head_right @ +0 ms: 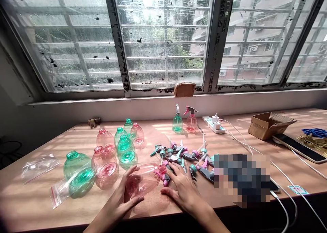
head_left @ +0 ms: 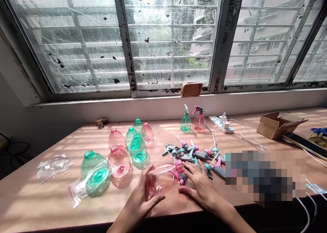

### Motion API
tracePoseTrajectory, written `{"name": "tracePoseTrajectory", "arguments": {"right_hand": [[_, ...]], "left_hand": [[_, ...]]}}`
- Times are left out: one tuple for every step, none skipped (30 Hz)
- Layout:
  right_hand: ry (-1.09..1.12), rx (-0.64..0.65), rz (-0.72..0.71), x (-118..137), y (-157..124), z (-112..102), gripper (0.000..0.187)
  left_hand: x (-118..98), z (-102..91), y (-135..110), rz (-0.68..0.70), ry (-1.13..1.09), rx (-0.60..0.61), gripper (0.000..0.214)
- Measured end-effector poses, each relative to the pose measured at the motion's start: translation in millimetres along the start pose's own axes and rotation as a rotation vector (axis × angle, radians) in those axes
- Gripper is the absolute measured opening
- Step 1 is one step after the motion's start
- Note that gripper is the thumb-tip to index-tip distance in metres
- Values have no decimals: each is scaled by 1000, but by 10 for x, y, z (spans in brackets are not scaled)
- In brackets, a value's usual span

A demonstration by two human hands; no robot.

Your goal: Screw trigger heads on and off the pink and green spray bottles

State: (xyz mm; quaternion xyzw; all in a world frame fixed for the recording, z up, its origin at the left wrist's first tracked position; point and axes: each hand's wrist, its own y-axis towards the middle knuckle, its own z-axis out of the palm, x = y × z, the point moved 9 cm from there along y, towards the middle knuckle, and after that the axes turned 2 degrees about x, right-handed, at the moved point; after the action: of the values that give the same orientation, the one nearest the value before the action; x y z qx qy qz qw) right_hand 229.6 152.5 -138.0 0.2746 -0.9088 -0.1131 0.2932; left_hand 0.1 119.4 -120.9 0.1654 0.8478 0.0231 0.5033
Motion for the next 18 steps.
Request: {"name": "tracePoseTrajectory", "arguments": {"right_hand": [[7, 15, -7, 11, 1, 3, 56], [23, 18, -10, 18, 0, -10, 54], [47, 11, -8, 21, -2, -32, 55], [78, -3, -6, 20, -5, -61, 58], [113, -24, -2, 16, -8, -96, 62], [152, -59, 9, 4, -12, -141, 66], [194, -105, 28, -19, -20, -192, 67], [241, -162, 55, -54, -33, -248, 64], [294, -222, 87, -96, -54, -301, 59], [353, -279, 115, -141, -80, -345, 54], [420, -324, 136, -183, -111, -375, 51], [488, -365, 150, -224, -145, -397, 48], [551, -403, 159, -264, -182, -413, 47], [602, -436, 166, -304, -220, -423, 48], [642, -460, 172, -342, -256, -426, 49], [672, -477, 178, -377, -286, -423, 50], [693, -488, 182, -406, -310, -416, 50], [709, -497, 183, -429, -328, -409, 50]], "left_hand": [[0, 5, 1, 1, -4, 3, 81], [6, 11, 2, 1, -8, 8, 81], [19, 18, 3, -1, -13, 11, 81], [35, 21, 4, -4, -17, 11, 82], [53, 19, 3, -7, -18, 6, 83], [68, 15, 2, -8, -17, -1, 85], [80, 11, 0, -9, -15, -8, 86], [90, 10, -1, -9, -16, -12, 86], [95, 10, -1, -7, -20, -14, 85], [99, 6, 1, -6, -28, -21, 83], [105, -5, 5, -7, -36, -37, 82], [114, -29, 11, -10, -49, -67, 80], [127, -68, 18, -16, -69, -113, 80], [145, -118, 24, -24, -103, -170, 81], [170, -174, 26, -35, -148, -235, 83], [198, -228, 25, -50, -197, -295, 84], [227, -271, 23, -68, -239, -343, 84], [251, -303, 21, -88, -268, -376, 84]]}}
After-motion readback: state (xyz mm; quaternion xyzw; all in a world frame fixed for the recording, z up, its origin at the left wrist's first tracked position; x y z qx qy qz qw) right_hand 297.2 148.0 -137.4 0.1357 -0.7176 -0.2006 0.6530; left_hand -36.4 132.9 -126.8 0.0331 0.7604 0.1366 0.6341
